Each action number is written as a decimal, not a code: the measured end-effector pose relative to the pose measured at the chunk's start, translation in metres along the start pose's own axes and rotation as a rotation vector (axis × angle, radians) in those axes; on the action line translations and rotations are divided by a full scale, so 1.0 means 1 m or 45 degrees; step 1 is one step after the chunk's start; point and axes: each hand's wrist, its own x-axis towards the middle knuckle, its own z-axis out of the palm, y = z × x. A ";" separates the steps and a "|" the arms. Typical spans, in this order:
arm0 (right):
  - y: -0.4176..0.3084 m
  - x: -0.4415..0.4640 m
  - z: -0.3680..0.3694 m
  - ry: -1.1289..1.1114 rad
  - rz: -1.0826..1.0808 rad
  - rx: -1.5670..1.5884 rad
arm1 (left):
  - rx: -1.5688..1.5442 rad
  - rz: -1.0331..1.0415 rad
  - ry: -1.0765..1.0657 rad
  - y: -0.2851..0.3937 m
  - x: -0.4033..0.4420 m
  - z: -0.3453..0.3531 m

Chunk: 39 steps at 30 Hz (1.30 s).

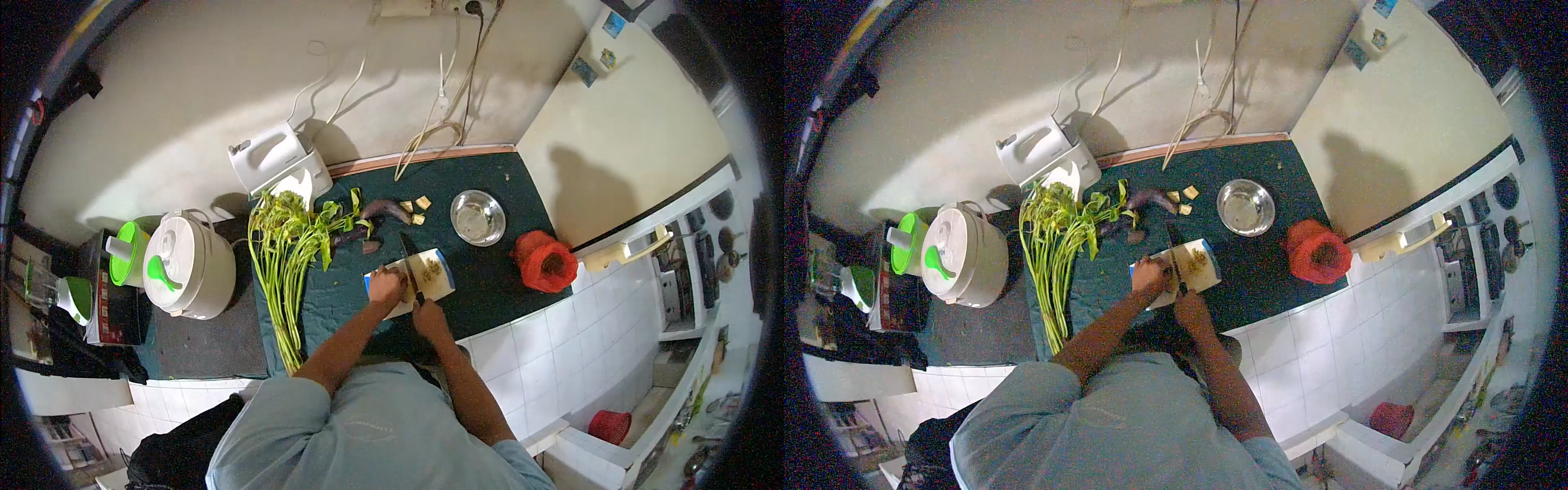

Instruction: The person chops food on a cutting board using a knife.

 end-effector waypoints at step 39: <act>0.018 -0.006 0.016 -0.003 -0.042 -0.052 | -0.025 -0.055 -0.080 -0.001 -0.002 0.009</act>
